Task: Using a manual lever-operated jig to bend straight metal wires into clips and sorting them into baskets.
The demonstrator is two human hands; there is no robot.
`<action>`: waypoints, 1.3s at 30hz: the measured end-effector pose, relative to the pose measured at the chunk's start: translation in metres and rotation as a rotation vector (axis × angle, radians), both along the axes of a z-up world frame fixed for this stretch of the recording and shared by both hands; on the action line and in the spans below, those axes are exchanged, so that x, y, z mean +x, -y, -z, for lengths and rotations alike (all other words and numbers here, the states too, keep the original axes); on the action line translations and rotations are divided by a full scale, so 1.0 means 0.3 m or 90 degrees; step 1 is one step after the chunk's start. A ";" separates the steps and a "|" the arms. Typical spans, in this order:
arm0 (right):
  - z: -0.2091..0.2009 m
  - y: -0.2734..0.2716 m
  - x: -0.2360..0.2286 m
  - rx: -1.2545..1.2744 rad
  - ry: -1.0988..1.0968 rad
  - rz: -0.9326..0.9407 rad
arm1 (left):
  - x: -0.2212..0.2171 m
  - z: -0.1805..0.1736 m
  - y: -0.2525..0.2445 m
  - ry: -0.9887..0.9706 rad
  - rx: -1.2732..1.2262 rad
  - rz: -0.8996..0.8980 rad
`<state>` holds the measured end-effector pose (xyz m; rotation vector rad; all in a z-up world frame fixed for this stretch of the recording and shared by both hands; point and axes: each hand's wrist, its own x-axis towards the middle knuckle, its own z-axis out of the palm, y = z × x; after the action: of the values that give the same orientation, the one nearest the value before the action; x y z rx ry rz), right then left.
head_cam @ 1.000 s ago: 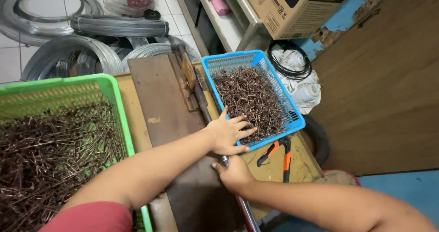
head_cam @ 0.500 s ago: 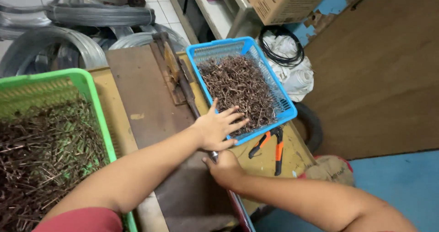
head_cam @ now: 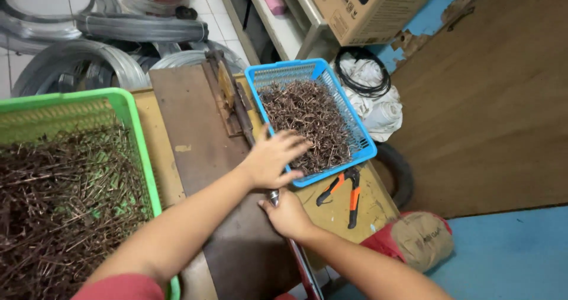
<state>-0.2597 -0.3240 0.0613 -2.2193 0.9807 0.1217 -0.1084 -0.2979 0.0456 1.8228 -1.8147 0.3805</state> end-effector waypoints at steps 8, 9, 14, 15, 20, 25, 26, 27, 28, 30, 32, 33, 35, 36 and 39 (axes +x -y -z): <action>-0.068 -0.048 -0.079 0.124 0.054 0.018 | 0.422 0.099 -0.167 -0.361 -0.053 -0.574; -0.096 -0.064 -0.080 0.167 0.090 0.041 | 0.483 0.118 -0.186 -0.478 -0.003 -0.565; 0.073 0.027 -0.087 0.153 0.080 0.027 | 0.563 0.237 -0.144 -0.464 0.052 -0.519; 0.078 0.032 -0.087 0.151 0.075 0.027 | 0.570 0.250 -0.131 -0.448 0.060 -0.522; 0.055 0.000 -0.099 0.129 0.142 0.012 | 0.501 0.124 -0.163 -0.451 0.007 -0.509; -0.170 -0.045 -0.077 0.195 0.069 0.006 | 0.524 0.149 -0.146 -0.426 0.017 -0.543; -0.239 -0.053 -0.072 0.193 0.019 -0.011 | 0.522 0.140 -0.148 -0.448 0.028 -0.534; -0.306 -0.060 -0.068 0.191 -0.030 -0.028 | 0.520 0.132 -0.150 -0.469 0.038 -0.524; -0.330 -0.051 -0.069 0.191 -0.034 -0.026 | 0.511 0.106 -0.166 -0.472 0.040 -0.523; -0.377 -0.030 -0.072 0.230 0.088 -0.003 | 0.495 0.053 -0.194 -0.449 0.132 -0.515; -0.463 -0.035 -0.054 0.234 0.082 -0.007 | 0.484 0.031 -0.210 -0.453 0.168 -0.507; -0.507 -0.037 -0.043 0.239 0.078 -0.016 | 0.483 0.016 -0.216 -0.454 0.202 -0.503; -0.507 -0.025 -0.041 0.239 0.077 -0.019 | 0.470 -0.014 -0.240 -0.462 0.222 -0.473; -0.507 -0.021 -0.042 0.240 0.073 -0.027 | 0.461 -0.026 -0.255 -0.473 0.242 -0.449; -0.487 -0.033 -0.048 0.235 0.064 -0.024 | 0.407 -0.127 -0.296 -0.485 0.283 -0.416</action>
<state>-0.2740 -0.3142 0.2075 -1.8862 0.7896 0.1897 0.0136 -0.2091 0.0838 2.3864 -0.7940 -0.4902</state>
